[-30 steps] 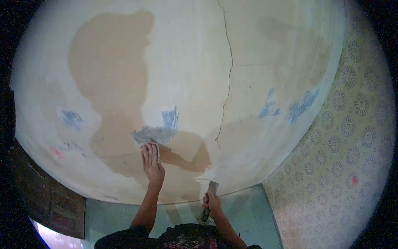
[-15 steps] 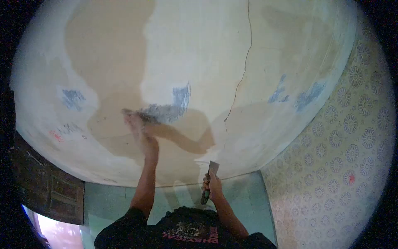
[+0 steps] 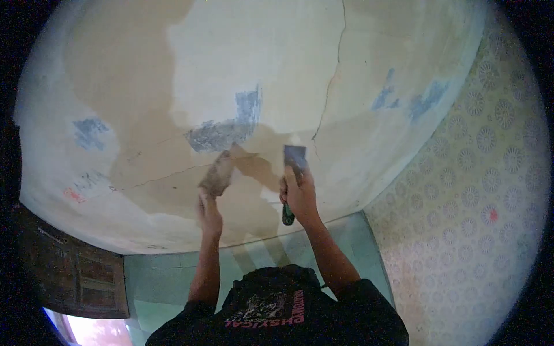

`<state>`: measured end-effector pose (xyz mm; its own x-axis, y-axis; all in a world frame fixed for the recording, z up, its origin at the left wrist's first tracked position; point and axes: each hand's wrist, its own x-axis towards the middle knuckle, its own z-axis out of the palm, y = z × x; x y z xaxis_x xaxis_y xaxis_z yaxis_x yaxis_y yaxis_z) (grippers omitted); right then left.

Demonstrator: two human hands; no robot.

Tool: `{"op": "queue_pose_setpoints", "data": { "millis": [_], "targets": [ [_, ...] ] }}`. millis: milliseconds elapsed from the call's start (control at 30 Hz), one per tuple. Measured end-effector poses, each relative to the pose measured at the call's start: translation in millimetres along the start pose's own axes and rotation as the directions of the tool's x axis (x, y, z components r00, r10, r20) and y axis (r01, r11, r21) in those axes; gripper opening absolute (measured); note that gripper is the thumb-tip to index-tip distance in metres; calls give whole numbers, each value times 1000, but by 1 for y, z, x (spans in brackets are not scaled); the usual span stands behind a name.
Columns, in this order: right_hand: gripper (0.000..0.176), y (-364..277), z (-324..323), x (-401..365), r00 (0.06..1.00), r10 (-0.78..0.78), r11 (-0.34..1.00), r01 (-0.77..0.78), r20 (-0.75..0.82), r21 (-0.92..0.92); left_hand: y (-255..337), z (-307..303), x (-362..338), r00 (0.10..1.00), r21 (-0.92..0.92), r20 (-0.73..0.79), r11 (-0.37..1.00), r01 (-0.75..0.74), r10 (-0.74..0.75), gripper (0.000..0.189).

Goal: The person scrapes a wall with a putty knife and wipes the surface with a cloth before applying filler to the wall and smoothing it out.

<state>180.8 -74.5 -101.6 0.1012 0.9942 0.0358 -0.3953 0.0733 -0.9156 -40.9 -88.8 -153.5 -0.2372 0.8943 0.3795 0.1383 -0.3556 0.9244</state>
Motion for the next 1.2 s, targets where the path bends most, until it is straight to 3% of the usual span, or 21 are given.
{"op": "queue_pose_setpoints", "data": {
  "millis": [33,67,133,167,233,267,333,367,433,567,633,667,733,800,967,1033,1067,1133,1200],
  "targets": [
    [17,-9,10,-1,997,-36,998,40,62,-51,-6,-3,-2,988,-172,-147,985,17,-43,47],
    [17,-16,17,0,998,-32,998,34,47,-49,-4,-6,-4,990,-170,-135,985,27,-50,47],
    [17,-24,28,4,980,-43,991,67,195,-120,17,-13,-6,989,-292,-129,956,34,-74,47],
    [16,-19,31,8,978,-64,985,93,197,-142,32,-16,-5,990,-291,-121,956,36,-74,47],
    [17,-15,37,11,970,-126,964,169,207,-204,65,-15,4,990,-61,119,996,-70,77,49],
    [18,-15,38,13,955,-188,932,247,227,-265,64,-16,10,989,-63,123,995,-73,81,49],
    [19,-18,40,16,968,-173,954,211,183,-213,64,-21,24,890,233,310,880,-413,335,39],
    [20,-17,41,16,979,-149,972,171,141,-159,66,-21,30,888,235,317,879,-415,334,39],
    [20,-19,38,18,975,-188,971,202,118,-129,84,-14,47,711,503,605,520,-691,359,30],
    [20,-25,35,19,977,-204,971,210,62,-114,89,8,65,708,563,655,455,-690,263,33],
    [19,-29,34,20,973,-223,963,230,66,-140,74,19,69,713,658,618,278,-700,332,31],
    [19,-33,35,19,976,-204,960,214,75,-178,70,22,67,711,657,618,275,-702,335,31],
    [20,-35,36,23,979,-186,956,199,79,-216,70,24,57,726,610,620,398,-685,298,25],
    [25,-35,38,31,955,-162,917,238,247,-319,67,22,51,719,590,645,429,-684,257,25],
    [34,-28,55,40,955,-111,916,205,273,-344,62,7,46,712,571,678,478,-667,184,23],
    [36,-29,62,47,958,-110,916,201,264,-348,67,-2,46,703,445,683,650,-616,198,24],
    [39,-32,68,51,957,-154,907,235,244,-349,66,-5,44,701,445,684,647,-619,200,24],
    [42,-34,74,56,954,-200,897,270,225,-350,61,-12,37,790,239,581,885,-399,199,28],
    [45,-30,75,54,955,-209,911,268,210,-313,59,-20,36,807,224,555,897,-382,204,30]
  ]
}}
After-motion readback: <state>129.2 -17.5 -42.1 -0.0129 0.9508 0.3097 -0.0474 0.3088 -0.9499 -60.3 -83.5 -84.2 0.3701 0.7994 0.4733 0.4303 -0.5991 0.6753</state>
